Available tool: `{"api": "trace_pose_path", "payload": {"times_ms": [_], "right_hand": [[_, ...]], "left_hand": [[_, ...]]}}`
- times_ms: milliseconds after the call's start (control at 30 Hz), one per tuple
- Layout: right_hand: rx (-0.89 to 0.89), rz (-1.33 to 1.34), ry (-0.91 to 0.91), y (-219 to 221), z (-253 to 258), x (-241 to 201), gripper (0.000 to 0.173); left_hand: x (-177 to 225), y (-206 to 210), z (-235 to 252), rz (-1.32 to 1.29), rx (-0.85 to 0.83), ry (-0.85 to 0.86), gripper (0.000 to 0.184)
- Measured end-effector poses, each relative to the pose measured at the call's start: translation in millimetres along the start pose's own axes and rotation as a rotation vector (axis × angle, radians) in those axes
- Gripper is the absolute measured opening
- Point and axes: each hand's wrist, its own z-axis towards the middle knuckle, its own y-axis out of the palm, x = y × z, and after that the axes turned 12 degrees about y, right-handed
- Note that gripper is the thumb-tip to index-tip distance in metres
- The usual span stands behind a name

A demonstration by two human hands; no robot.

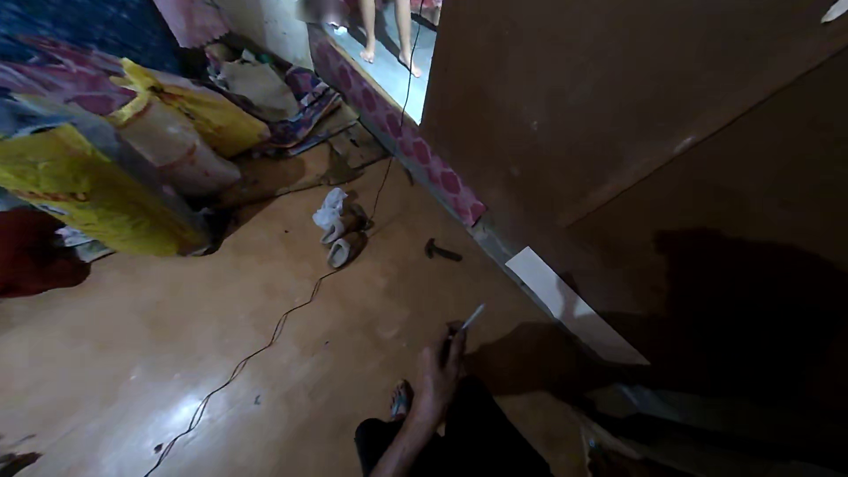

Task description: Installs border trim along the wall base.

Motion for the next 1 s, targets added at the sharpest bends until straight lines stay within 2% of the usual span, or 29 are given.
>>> {"api": "trace_pose_path", "payload": {"times_ms": [133, 233, 300, 500, 700, 833, 933, 1000], "right_hand": [[0.019, 0.054, -0.132, 19, 43, -57, 0.054], [-0.092, 0.080, 0.040, 38, 41, -146, 0.049], [-0.125, 0.104, 0.056, 57, 52, -192, 0.043], [-0.261, -0.031, 0.032, 115, 143, -301, 0.038], [-0.258, -0.154, -0.165, 154, 240, -466, 0.032], [-0.198, -0.183, -0.205, 195, 328, -544, 0.034], [-0.180, -0.249, -0.205, 229, 407, -576, 0.038], [-0.181, -0.232, -0.193, 255, 467, -580, 0.040]], "left_hand": [[-32, -9, 43, -0.018, 0.010, -0.047, 0.020], [-64, -6, 89, -0.013, -0.016, -0.051, 0.017], [-88, 0, 128, -0.015, -0.025, -0.092, 0.016], [-157, 11, 265, 0.042, -0.089, -0.306, 0.020], [-233, 17, 401, 0.106, -0.192, -0.440, 0.028], [-316, 34, 478, 0.194, -0.301, -0.424, 0.026], [-399, 50, 524, 0.167, -0.390, -0.366, 0.023], [-465, 57, 551, 0.112, -0.483, -0.307, 0.020]]}}
